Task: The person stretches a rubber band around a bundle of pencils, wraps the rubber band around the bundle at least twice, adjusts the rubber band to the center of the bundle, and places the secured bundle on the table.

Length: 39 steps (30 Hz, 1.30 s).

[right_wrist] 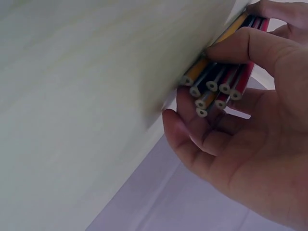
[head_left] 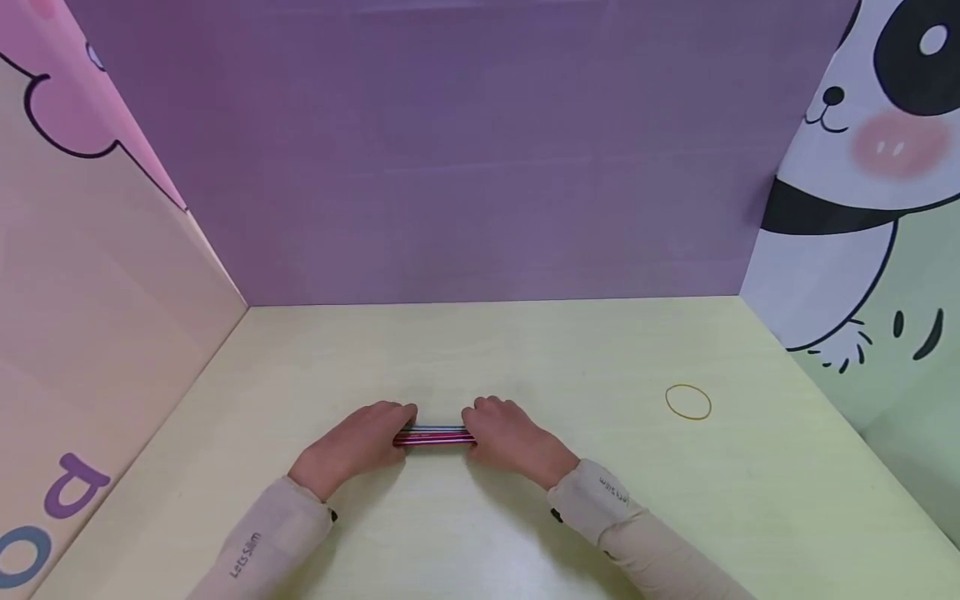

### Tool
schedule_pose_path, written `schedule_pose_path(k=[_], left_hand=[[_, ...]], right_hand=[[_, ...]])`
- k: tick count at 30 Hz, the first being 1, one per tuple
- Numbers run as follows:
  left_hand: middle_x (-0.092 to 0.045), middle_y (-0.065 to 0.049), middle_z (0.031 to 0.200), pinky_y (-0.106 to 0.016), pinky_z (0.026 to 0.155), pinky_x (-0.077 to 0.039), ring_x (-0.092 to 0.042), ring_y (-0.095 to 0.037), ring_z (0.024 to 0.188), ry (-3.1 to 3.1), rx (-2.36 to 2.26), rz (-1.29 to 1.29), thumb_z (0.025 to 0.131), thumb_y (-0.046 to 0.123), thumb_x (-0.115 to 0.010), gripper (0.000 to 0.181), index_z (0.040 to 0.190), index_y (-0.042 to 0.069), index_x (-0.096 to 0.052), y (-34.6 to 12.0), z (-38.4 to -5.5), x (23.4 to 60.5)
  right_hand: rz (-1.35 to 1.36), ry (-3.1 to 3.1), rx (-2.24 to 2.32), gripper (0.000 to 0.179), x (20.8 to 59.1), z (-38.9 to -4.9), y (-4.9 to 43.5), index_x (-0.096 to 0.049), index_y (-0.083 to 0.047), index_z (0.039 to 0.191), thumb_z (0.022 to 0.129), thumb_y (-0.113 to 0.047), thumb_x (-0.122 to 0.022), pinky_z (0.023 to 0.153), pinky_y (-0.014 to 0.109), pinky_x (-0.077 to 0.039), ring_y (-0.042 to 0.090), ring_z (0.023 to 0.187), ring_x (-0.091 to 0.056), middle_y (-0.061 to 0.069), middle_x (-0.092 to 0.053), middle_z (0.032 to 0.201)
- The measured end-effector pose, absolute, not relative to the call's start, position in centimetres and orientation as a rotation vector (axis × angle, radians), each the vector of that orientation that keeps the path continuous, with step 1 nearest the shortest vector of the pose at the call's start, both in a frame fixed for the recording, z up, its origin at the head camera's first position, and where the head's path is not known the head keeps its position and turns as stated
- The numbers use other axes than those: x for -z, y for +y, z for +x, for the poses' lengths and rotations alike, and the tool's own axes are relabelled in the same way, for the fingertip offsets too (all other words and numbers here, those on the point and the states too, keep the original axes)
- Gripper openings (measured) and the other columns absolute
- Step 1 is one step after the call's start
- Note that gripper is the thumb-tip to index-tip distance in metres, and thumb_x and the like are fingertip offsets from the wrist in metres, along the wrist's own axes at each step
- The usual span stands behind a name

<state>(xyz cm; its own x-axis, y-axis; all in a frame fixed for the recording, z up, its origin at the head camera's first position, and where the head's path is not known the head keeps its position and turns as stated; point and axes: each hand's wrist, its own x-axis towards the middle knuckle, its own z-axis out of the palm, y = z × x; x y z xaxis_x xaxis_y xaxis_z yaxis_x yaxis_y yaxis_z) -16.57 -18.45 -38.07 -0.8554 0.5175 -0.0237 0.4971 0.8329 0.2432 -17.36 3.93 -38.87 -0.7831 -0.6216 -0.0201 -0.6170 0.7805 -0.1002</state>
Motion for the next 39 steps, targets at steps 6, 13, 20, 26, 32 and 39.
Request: schedule_pose_path(k=[6,13,20,26,32,39], left_hand=[[-0.047,0.004,0.073,-0.027,0.064,-0.039,-0.043,-0.014,0.069,2.899,-0.333,0.790,0.082,0.002,-0.074,0.021,0.081,0.012,-0.057,-18.4,-16.7,38.1],[-0.044,0.005,0.069,-0.024,0.059,-0.038,-0.041,-0.012,0.064,2.945,-0.362,0.915,0.088,0.005,-0.069,0.020,0.082,0.012,-0.051,-18.4,-16.9,38.6],[-0.043,0.006,0.064,-0.020,0.052,-0.036,-0.038,-0.008,0.056,2.968,-0.444,1.023,0.091,0.003,-0.070,0.021,0.088,0.010,-0.050,-18.2,-16.6,38.1],[-0.048,0.005,0.063,-0.020,0.052,-0.036,-0.043,-0.005,0.052,2.767,-0.642,0.974,0.096,0.005,-0.063,0.014,0.089,0.011,-0.053,-17.5,-16.3,37.6],[-0.054,-0.007,0.068,-0.023,0.054,-0.042,-0.068,-0.018,0.056,2.384,-0.983,0.865,0.105,0.011,-0.050,0.009,0.096,0.009,-0.050,-16.4,-15.7,37.2],[-0.050,-0.006,0.071,-0.022,0.058,-0.043,-0.071,-0.033,0.065,2.039,-1.271,0.784,0.107,0.024,-0.047,0.022,0.099,0.003,-0.048,-15.9,-15.7,37.5]], right_hand=[[-1.061,2.906,0.233,0.013,38.6,-18.0,4.5,-0.060,-0.009,0.088,0.084,-0.010,-0.073,0.063,0.023,-0.042,0.013,0.070,-0.047,-0.003,-0.053,0.076],[-1.038,2.807,0.507,0.016,38.4,-18.5,5.8,-0.052,-0.011,0.086,0.088,-0.003,-0.065,0.053,0.020,-0.036,0.010,0.057,-0.041,-0.004,-0.050,0.066],[-1.012,2.734,0.648,0.013,37.8,-19.1,6.8,-0.050,-0.012,0.092,0.092,-0.003,-0.059,0.054,0.021,-0.034,0.009,0.055,-0.038,-0.003,-0.048,0.066],[-1.009,2.707,0.711,0.011,36.3,-19.5,7.8,-0.055,-0.012,0.094,0.091,-0.001,-0.057,0.055,0.021,-0.037,0.008,0.056,-0.040,-0.003,-0.053,0.069],[-1.012,2.704,0.826,0.013,34.6,-20.0,9.2,-0.060,-0.012,0.092,0.089,0.001,-0.064,0.057,0.022,-0.038,0.008,0.060,-0.042,-0.004,-0.055,0.071],[-1.053,2.677,1.002,0.023,33.6,-20.6,9.9,-0.063,-0.013,0.092,0.082,0.008,-0.062,0.063,0.025,-0.044,0.012,0.069,-0.050,-0.005,-0.059,0.079]])
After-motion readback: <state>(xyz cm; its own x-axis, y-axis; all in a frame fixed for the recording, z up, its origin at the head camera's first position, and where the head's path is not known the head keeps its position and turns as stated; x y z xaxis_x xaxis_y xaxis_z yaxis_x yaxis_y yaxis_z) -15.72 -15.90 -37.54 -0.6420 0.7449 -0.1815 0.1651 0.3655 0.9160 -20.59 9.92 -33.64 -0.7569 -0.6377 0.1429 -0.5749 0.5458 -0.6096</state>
